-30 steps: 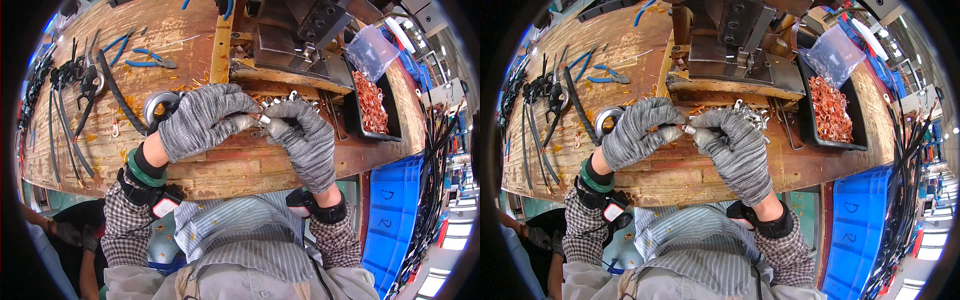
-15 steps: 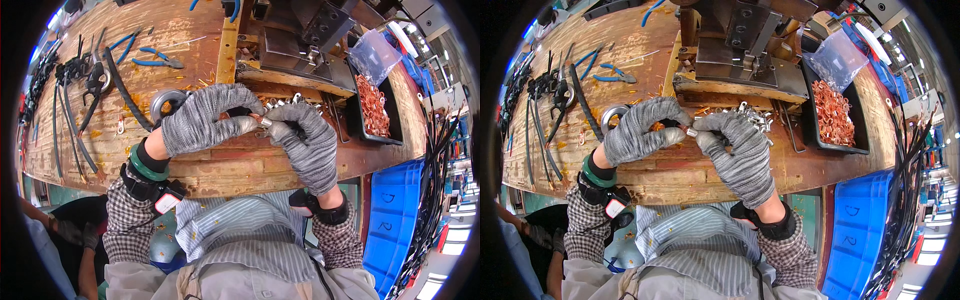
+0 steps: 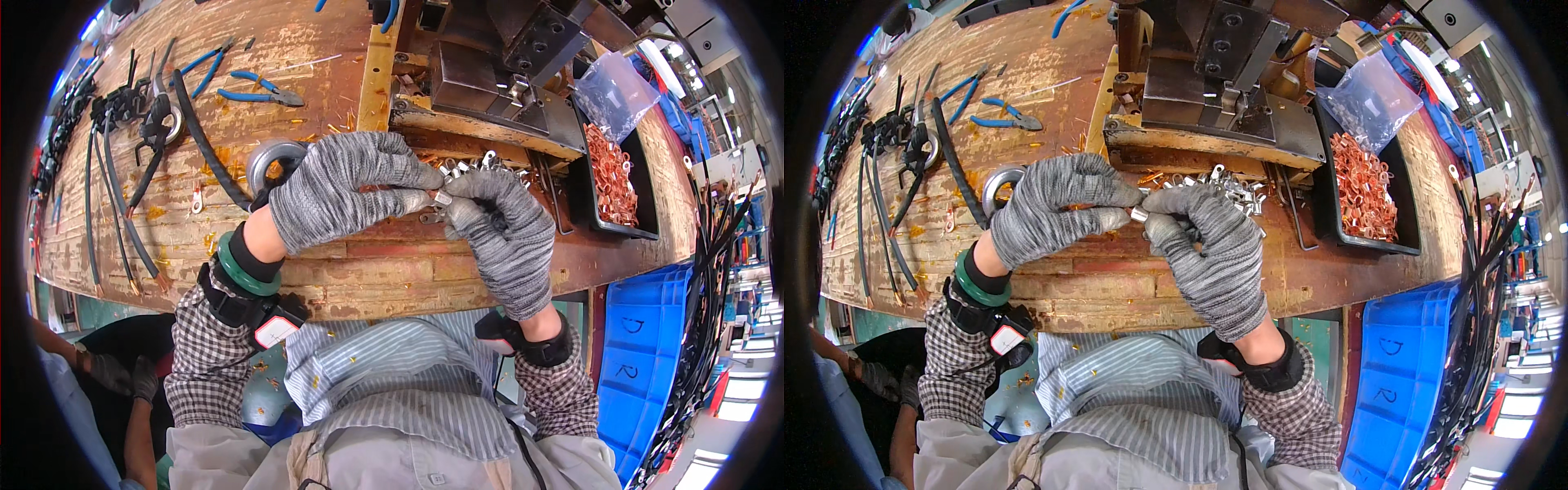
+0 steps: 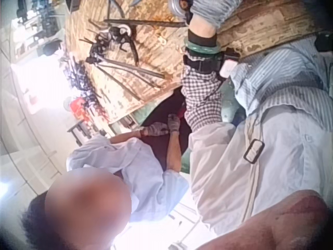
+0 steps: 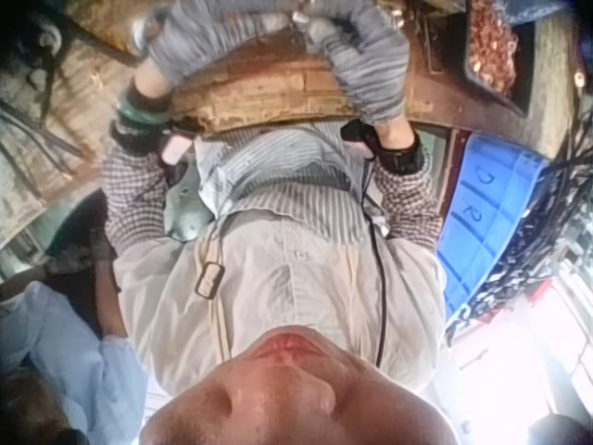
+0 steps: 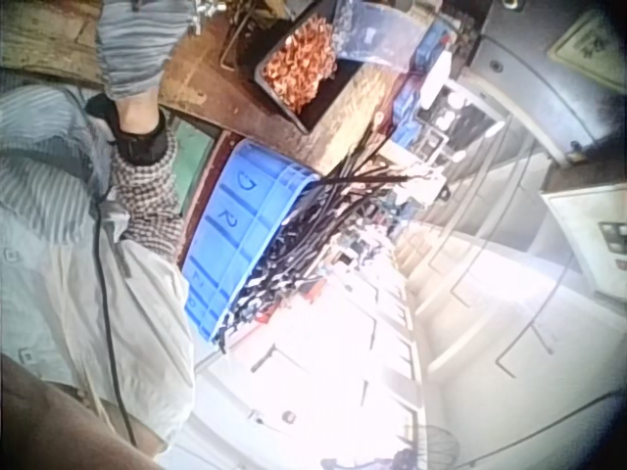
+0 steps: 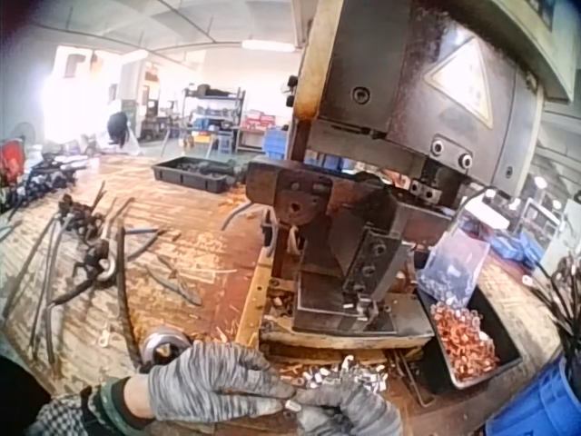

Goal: Manually fitting metal terminals onto large electrical cables and using a machine to crimp them.

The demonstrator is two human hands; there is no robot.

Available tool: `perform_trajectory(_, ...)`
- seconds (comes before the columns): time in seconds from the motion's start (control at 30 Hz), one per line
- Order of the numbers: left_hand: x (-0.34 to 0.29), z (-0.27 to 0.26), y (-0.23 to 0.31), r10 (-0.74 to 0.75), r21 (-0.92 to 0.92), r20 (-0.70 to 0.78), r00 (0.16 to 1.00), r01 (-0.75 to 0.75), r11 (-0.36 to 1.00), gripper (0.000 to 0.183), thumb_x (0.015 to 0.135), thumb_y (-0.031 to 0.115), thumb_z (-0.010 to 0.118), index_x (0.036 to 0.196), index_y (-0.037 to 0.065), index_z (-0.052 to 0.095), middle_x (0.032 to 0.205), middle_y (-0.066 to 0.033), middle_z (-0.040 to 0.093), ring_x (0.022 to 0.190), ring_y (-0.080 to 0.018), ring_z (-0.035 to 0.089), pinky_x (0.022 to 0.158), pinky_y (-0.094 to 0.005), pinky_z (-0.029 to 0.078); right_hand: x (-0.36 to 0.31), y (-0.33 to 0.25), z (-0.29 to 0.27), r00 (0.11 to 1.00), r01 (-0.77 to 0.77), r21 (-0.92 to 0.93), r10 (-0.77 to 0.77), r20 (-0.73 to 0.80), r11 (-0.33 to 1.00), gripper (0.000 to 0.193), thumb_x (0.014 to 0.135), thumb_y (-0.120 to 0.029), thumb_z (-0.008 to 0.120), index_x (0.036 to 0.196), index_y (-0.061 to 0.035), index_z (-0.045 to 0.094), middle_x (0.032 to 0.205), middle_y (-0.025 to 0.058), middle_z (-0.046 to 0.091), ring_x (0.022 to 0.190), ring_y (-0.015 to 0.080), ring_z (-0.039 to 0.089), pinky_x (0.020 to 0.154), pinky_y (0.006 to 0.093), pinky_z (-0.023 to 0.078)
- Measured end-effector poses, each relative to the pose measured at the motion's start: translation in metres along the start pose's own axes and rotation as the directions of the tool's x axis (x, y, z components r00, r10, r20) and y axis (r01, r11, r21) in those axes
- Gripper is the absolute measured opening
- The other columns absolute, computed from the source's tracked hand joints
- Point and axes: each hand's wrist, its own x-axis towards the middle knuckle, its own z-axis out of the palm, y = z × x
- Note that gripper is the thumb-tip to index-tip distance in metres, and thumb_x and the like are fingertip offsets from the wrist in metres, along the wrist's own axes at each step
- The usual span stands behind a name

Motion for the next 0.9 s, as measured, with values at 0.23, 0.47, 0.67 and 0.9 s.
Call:
perform_trajectory(0.23, -0.001, 0.002, 0.001, -0.062, -0.074, 0.022, 0.998, 0.063, 0.995, 0.025, 0.075, 0.016, 0.067, 0.098, 0.005, 0.065, 0.09, -0.0095, 0.063, 0.085, -0.0238, 0.059, 0.076, -0.0327, 0.046, 0.004, -0.003, -0.008, 0.998, 0.037, -0.109, -0.031, 0.061, 0.993, 0.015, 0.079, -0.004, 0.061, 0.093, -0.0025, 0.061, 0.082, 0.0062, 0.062, 0.072, 0.0118, 0.06, 0.067, 0.0245, 0.05)
perform_trajectory(0.47, 0.002, 0.003, 0.007, -0.237, -0.151, 0.055, 0.97, 0.243, 0.958, 0.026, 0.076, 0.018, 0.066, 0.099, 0.006, 0.065, 0.091, -0.0092, 0.063, 0.084, -0.025, 0.059, 0.075, -0.0336, 0.046, 0.004, -0.005, -0.008, 0.989, -0.116, 0.115, 0.104, 0.103, 0.987, 0.017, 0.079, -0.002, 0.06, 0.096, -0.0021, 0.06, 0.082, 0.0054, 0.061, 0.072, 0.0111, 0.06, 0.065, 0.0241, 0.05)
perform_trajectory(0.67, 0.0, 0.005, 0.004, -0.184, -0.138, 0.018, 0.983, 0.184, 0.973, 0.027, 0.075, 0.019, 0.066, 0.099, 0.007, 0.065, 0.088, -0.0087, 0.063, 0.085, -0.0251, 0.058, 0.076, -0.0341, 0.046, 0.003, -0.004, -0.004, 0.999, 0.047, -0.132, -0.044, 0.021, 0.99, 0.015, 0.075, -0.006, 0.064, 0.09, -0.0042, 0.063, 0.079, 0.0069, 0.063, 0.069, 0.0127, 0.061, 0.064, 0.0251, 0.05)
perform_trajectory(0.9, 0.005, -0.004, 0.012, -0.313, -0.245, 0.137, 0.94, 0.338, 0.908, 0.029, 0.075, 0.018, 0.068, 0.1, 0.005, 0.062, 0.095, -0.009, 0.061, 0.09, -0.023, 0.058, 0.081, -0.0333, 0.045, -0.002, -0.009, 0.0, 0.995, 0.092, -0.308, -0.098, -0.005, 0.947, 0.014, 0.074, -0.006, 0.065, 0.088, -0.0051, 0.065, 0.075, 0.0076, 0.063, 0.066, 0.0141, 0.061, 0.062, 0.0255, 0.048)
